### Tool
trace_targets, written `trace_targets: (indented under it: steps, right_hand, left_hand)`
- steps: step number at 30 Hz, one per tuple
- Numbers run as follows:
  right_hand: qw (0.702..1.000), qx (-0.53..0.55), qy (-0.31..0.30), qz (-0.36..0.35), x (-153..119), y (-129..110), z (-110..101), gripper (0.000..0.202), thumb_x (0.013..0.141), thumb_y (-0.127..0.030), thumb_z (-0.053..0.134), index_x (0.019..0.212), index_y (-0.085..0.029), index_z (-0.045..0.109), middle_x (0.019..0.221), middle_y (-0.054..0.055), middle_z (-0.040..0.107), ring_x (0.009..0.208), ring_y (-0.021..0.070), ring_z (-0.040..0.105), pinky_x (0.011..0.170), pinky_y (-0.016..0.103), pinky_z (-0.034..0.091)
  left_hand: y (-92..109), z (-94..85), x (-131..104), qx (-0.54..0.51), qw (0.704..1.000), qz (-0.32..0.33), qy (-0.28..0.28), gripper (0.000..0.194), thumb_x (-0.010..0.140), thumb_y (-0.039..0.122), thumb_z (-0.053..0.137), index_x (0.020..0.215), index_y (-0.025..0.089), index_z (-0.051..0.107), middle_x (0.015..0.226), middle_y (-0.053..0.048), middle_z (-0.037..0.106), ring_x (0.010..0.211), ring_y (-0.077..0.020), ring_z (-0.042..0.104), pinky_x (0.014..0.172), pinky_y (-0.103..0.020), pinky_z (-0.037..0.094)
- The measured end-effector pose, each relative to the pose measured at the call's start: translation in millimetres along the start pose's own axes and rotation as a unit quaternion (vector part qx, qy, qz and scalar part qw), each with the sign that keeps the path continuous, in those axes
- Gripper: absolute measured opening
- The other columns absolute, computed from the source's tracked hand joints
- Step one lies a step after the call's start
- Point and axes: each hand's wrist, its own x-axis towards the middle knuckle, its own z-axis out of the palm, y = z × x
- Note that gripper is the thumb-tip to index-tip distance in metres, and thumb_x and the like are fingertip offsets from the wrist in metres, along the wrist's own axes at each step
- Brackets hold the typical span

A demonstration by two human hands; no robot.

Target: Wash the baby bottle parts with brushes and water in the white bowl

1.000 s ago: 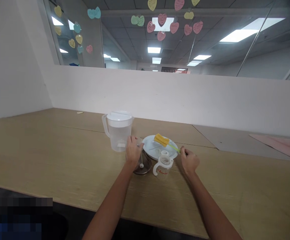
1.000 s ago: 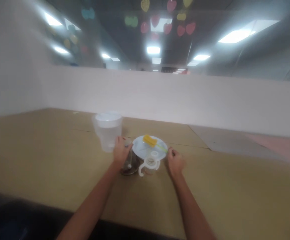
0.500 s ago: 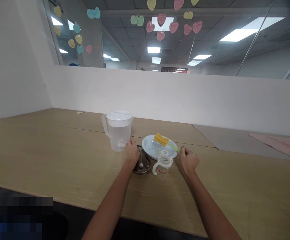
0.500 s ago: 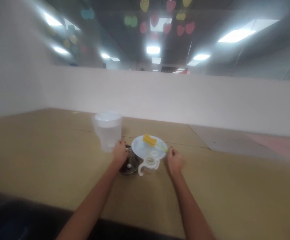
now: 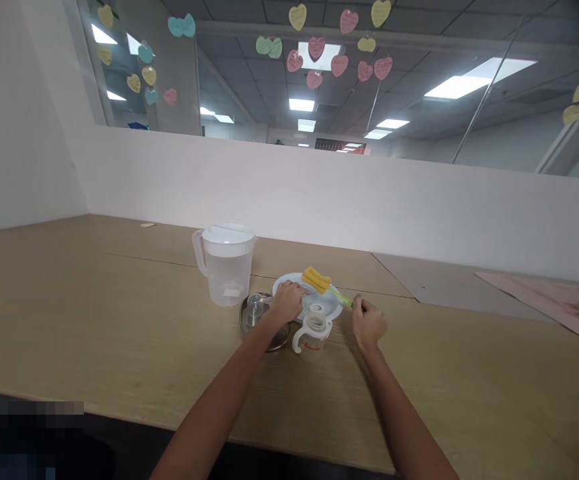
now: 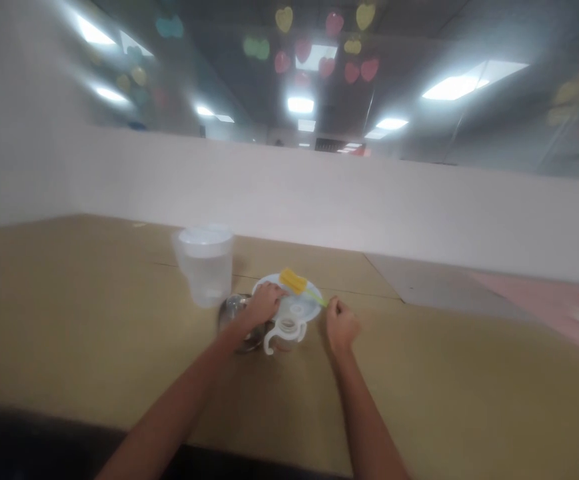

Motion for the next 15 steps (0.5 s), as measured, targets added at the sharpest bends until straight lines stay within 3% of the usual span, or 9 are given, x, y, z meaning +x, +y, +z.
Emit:
trace_targets:
  steps: [3, 6, 9, 11, 13, 15]
  right_hand:
    - [1.000, -0.001, 0.000, 0.003, 0.0, -1.3, -1.1, 0.052, 0.088, -0.044, 0.032, 0.076, -0.013, 0.072, 0.067, 0.012, 0.065, 0.051, 0.0137, 0.043, 0.052, 0.026, 0.019]
    - [1.000, 0.001, 0.000, 0.011, 0.0, -2.2, -2.5, 0.051, 0.087, -0.044, 0.033, 0.076, -0.014, 0.072, 0.067, 0.013, 0.065, 0.052, 0.0143, 0.044, 0.052, 0.026, 0.019]
    - [1.000, 0.011, 0.000, 0.020, 1.0, -2.1, -3.3, 0.052, 0.087, -0.045, 0.032, 0.075, -0.013, 0.072, 0.065, 0.013, 0.064, 0.051, 0.0144, 0.044, 0.052, 0.026, 0.020]
    - [1.000, 0.019, 0.005, 0.021, 1.7, -1.9, -3.6, 0.052, 0.087, -0.045, 0.032, 0.074, -0.013, 0.072, 0.064, 0.012, 0.064, 0.051, 0.0144, 0.043, 0.052, 0.026, 0.020]
    - [0.999, 0.027, 0.015, 0.021, 1.5, -2.2, -3.6, 0.052, 0.087, -0.044, 0.032, 0.071, -0.013, 0.071, 0.063, 0.012, 0.063, 0.051, 0.0141, 0.042, 0.052, 0.026, 0.020]
    - [0.999, 0.033, 0.027, 0.013, 0.0, -2.9, -3.1, 0.051, 0.087, -0.043, 0.033, 0.067, -0.014, 0.070, 0.060, 0.010, 0.062, 0.050, 0.0134, 0.041, 0.052, 0.025, 0.020]
  left_hand:
    - [2.9, 3.6, 16.6, 0.025, 0.999, -0.013, -0.039, 0.026, 0.070, 0.010, 0.055, 0.085, 0.023, 0.072, 0.101, -0.010, 0.063, 0.100, -0.0266, 0.050, 0.090, -0.041, 0.035]
    - [4.5, 4.0, 23.3, 0.028, 0.999, -0.017, -0.035, 0.014, 0.071, 0.013, 0.057, 0.068, 0.019, 0.070, 0.092, -0.012, 0.062, 0.099, -0.0285, 0.049, 0.089, -0.044, 0.034]
    - [3.9, -1.8, 18.3, 0.030, 0.999, -0.015, -0.021, 0.014, 0.075, 0.015, 0.056, 0.067, 0.018, 0.067, 0.091, -0.011, 0.062, 0.099, -0.0260, 0.050, 0.090, -0.041, 0.035]
    - [1.4, -7.6, 10.4, -0.007, 1.000, -0.020, 0.014, 0.014, 0.079, 0.017, 0.053, 0.074, 0.019, 0.066, 0.092, -0.009, 0.062, 0.097, -0.0227, 0.051, 0.090, -0.038, 0.037]
    - [-2.8, -11.7, 1.4, -0.108, 0.990, -0.038, 0.083, 0.014, 0.082, 0.021, 0.050, 0.079, 0.019, 0.063, 0.090, -0.007, 0.062, 0.091, -0.0192, 0.055, 0.086, -0.034, 0.041]
    - [-8.0, -12.1, -6.8, -0.250, 0.952, -0.072, 0.161, 0.014, 0.083, 0.025, 0.049, 0.081, 0.018, 0.061, 0.085, -0.005, 0.062, 0.082, -0.0166, 0.057, 0.078, -0.030, 0.045]
